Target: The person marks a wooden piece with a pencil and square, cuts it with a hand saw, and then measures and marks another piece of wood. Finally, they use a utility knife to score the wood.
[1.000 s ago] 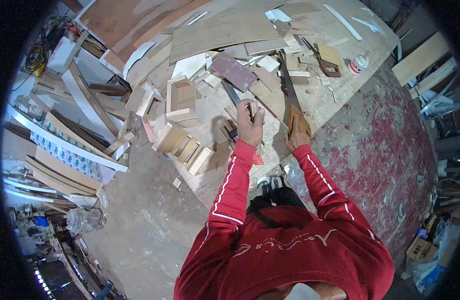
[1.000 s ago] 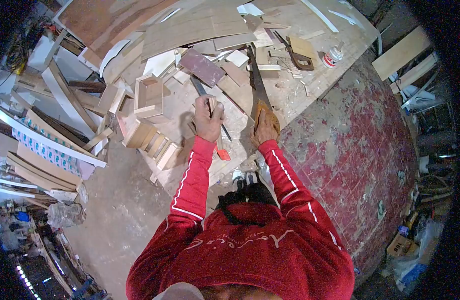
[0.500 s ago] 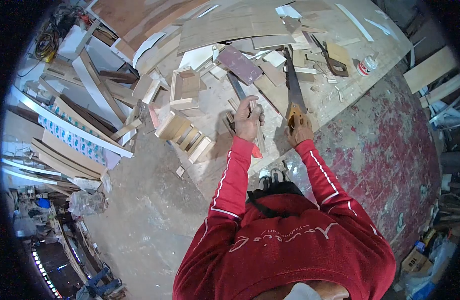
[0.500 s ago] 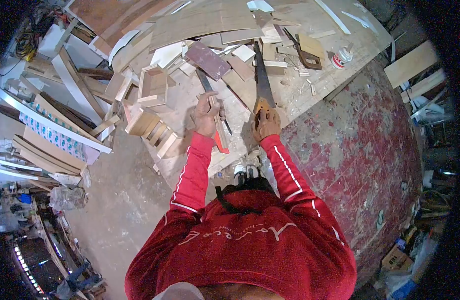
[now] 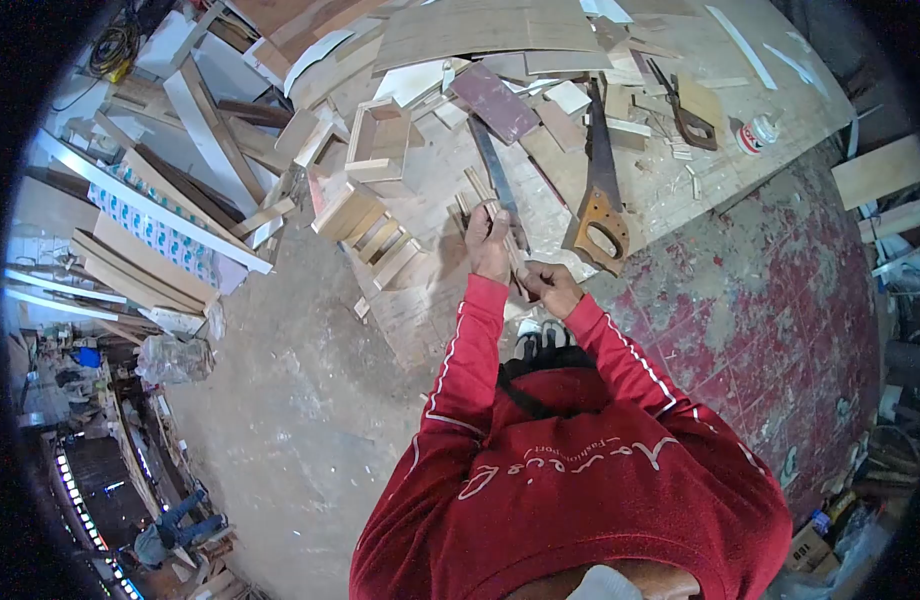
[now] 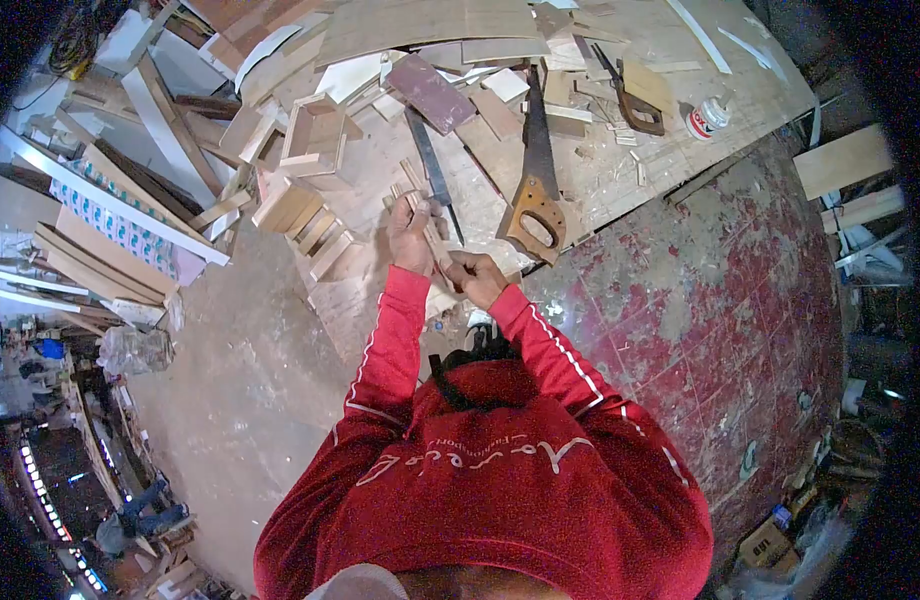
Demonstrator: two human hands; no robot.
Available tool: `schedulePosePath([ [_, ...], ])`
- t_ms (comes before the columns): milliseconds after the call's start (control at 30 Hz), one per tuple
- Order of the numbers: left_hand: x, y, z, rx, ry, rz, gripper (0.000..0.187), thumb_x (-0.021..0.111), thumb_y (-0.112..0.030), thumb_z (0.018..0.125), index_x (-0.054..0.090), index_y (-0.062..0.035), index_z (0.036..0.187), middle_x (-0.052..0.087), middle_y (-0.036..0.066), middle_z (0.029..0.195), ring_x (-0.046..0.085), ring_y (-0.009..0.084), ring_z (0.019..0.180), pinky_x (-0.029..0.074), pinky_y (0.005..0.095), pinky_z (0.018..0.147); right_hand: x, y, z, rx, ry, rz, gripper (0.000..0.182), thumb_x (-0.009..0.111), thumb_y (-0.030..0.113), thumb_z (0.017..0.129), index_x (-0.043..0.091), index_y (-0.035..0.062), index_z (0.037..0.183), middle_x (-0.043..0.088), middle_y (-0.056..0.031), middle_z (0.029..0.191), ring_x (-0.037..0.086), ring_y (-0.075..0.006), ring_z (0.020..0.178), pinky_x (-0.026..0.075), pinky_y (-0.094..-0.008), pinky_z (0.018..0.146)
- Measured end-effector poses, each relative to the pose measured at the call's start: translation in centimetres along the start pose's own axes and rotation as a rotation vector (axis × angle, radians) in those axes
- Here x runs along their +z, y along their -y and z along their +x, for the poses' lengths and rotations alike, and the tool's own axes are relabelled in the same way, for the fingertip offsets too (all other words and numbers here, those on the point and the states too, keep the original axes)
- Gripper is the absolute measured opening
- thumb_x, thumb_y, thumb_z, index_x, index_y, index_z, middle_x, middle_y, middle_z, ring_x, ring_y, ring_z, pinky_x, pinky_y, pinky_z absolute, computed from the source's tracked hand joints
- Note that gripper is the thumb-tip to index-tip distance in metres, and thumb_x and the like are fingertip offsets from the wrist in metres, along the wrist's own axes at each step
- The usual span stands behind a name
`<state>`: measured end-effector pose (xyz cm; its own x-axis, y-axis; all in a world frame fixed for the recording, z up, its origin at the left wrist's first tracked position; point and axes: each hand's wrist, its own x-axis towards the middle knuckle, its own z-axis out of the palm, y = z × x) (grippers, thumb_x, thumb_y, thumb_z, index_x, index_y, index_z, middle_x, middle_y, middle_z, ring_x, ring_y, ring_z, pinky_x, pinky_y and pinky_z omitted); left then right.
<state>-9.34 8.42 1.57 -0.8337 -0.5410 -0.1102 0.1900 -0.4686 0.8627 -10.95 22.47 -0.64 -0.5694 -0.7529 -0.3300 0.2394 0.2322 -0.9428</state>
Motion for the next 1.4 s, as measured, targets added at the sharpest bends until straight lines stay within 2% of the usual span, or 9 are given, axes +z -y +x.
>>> schedulePosePath([
  [167,-2.9,-1.1,-2.4,0.176,-0.100,0.393,0.008,0.050,-0.009,0.090,0.052,-0.0073,0.097,0.052,-0.001,0.074,0.045,0.0046,0.054,0.039,0.0205,0.046,-1.7,-1.6,1.0,-0.113,-0.193,-0.562,0.030,0.056,0.031,0.083,0.064,0.0074,0.099,0.065,-0.0220,0.083,0.062,-0.0365,0.084,0.049,-0.0399,0.075],
  [500,-5.7,-1.1,-6.3,0.105,-0.146,0.492,0.023,0.054,-0.011,0.088,0.048,-0.0071,0.110,0.057,0.004,0.077,0.048,0.0088,0.052,0.037,0.0213,0.045,0.8,-2.1,6.0,-0.196,-0.312,-0.991,0.025,0.059,0.020,0.077,0.054,0.0054,0.096,0.054,-0.0182,0.099,0.054,-0.0369,0.096,0.047,-0.0456,0.076],
  [733,-8.1,-1.6,-7.4,0.117,-0.147,0.475,0.020,0.055,-0.011,0.088,0.049,-0.0058,0.106,0.058,0.006,0.079,0.052,0.0107,0.055,0.040,0.0227,0.047,2.4,-2.0,6.3,-0.109,-0.253,-1.146,0.041,0.060,0.037,0.078,0.049,0.0083,0.105,0.058,-0.0195,0.100,0.057,-0.0374,0.094,0.048,-0.0446,0.079],
  [1000,-13.4,-1.2,-8.8,0.269,-0.011,0.988,0.023,0.052,0.001,0.084,0.050,-0.0006,0.107,0.059,0.014,0.095,0.060,0.0178,0.088,0.049,0.0287,0.072,5.1,-3.4,7.3,0.131,-0.280,-1.076,0.045,0.060,0.028,0.076,0.045,0.0016,0.109,0.061,-0.0264,0.094,0.060,-0.0408,0.090,0.048,-0.0462,0.078],
  [1133,-13.8,-1.7,-9.8,0.184,-0.027,0.734,0.022,0.053,-0.001,0.083,0.053,-0.0012,0.105,0.060,0.013,0.097,0.060,0.0233,0.090,0.048,0.0332,0.077,5.4,-3.8,6.7,0.301,-0.430,-0.902,0.048,0.058,0.030,0.078,0.045,-0.0034,0.109,0.060,-0.0301,0.095,0.058,-0.0428,0.093,0.047,-0.0468,0.080],
  [1167,-14.2,-2.2,-9.7,0.294,0.021,0.991,0.022,0.055,-0.002,0.082,0.056,-0.0018,0.103,0.060,0.013,0.099,0.058,0.0264,0.091,0.047,0.0356,0.078,5.4,-3.9,6.2,0.309,-0.438,-0.903,0.048,0.058,0.030,0.078,0.045,-0.0034,0.109,0.060,-0.0301,0.095,0.058,-0.0428,0.093,0.047,-0.0468,0.080],
  [1300,-16.1,-0.8,-9.6,0.457,0.104,1.269,0.024,0.057,-0.008,0.076,0.059,-0.0049,0.099,0.056,0.013,0.099,0.049,0.0333,0.094,0.040,0.0439,0.082,5.0,-4.4,2.7,0.306,-0.481,-0.694,0.051,0.052,0.043,0.081,0.050,-0.0026,0.104,0.059,-0.0297,0.099,0.058,-0.0433,0.093,0.044,-0.0459,0.083],
  [1367,-16.6,-0.4,-10.1,0.467,0.114,1.405,0.025,0.058,-0.010,0.076,0.060,-0.0059,0.100,0.054,0.012,0.099,0.049,0.0328,0.095,0.039,0.0440,0.082,5.9,-5.7,0.3,0.035,-0.527,-0.495,0.051,0.049,0.048,0.083,0.055,-0.0010,0.097,0.060,-0.0281,0.098,0.057,-0.0431,0.094,0.043,-0.0458,0.083],
  [1400,-16.9,-0.1,-10.3,0.478,0.119,1.549,0.026,0.059,-0.012,0.075,0.060,-0.0069,0.100,0.052,0.011,0.100,0.048,0.0323,0.096,0.038,0.0440,0.082,6.2,-7.5,-0.4,0.033,-0.523,-0.471,0.049,0.047,0.046,0.085,0.057,-0.0006,0.096,0.062,-0.0214,0.087,0.061,-0.0336,0.080,0.046,-0.0407,0.072],
])
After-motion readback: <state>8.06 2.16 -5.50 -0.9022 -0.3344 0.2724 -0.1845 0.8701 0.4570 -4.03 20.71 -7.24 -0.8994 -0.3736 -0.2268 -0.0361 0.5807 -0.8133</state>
